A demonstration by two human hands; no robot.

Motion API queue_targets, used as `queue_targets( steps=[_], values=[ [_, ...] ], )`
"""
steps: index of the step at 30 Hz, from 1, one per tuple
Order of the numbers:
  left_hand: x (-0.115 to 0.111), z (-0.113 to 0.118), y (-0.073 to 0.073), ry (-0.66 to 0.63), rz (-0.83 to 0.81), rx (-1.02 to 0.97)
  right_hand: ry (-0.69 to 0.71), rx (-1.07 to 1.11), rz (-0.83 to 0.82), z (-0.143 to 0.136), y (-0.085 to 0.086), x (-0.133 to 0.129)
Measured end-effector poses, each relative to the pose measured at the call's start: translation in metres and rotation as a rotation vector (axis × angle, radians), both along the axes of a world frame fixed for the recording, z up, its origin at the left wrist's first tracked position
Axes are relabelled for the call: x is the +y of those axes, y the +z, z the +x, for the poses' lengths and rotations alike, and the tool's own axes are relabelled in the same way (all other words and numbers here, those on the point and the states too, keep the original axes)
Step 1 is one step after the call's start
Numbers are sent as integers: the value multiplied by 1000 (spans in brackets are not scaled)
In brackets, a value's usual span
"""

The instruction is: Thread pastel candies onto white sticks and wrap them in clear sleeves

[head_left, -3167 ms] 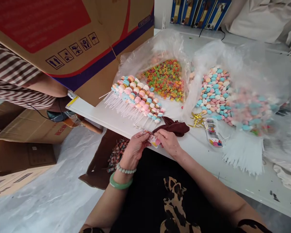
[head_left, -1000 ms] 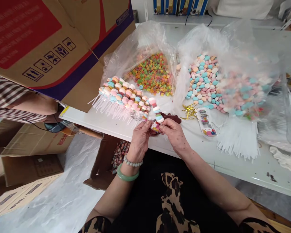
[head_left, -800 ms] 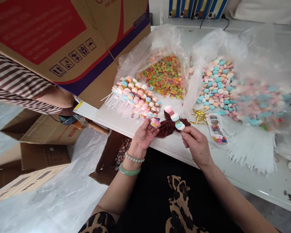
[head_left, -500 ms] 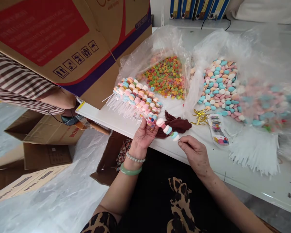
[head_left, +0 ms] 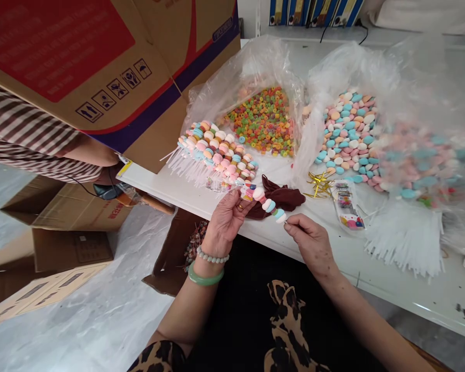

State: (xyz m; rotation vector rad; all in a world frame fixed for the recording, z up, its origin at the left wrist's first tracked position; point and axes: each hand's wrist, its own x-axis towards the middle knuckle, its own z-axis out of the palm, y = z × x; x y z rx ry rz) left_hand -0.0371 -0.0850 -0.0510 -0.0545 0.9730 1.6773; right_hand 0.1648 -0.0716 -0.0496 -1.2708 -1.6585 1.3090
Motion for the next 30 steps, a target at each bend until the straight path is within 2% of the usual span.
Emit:
queue_targets(
  steps=[3, 9, 14, 17, 23, 26, 30],
  values=[
    [-1, 0, -3, -41, -3, 58, 17, 20, -68, 0, 1, 0],
    [1, -1, -14, 66, 37, 87, 44, -87, 115, -3, -6, -5],
    [2, -4, -19, 81, 83, 65, 82, -53, -19, -1, -5, 0],
    [1, -8, -22, 15, 95, 131, 115, -68, -90, 2, -3, 6],
    [-4, -14, -23, -215, 83, 243, 127, -112, -64, 9, -7, 13],
    [-4, -12, -23, -238, 87, 221, 91, -90, -54, 11, -9, 15],
    [-4, -4, -25, -198, 109, 211, 67, -79, -112, 7, -11, 13]
  ],
)
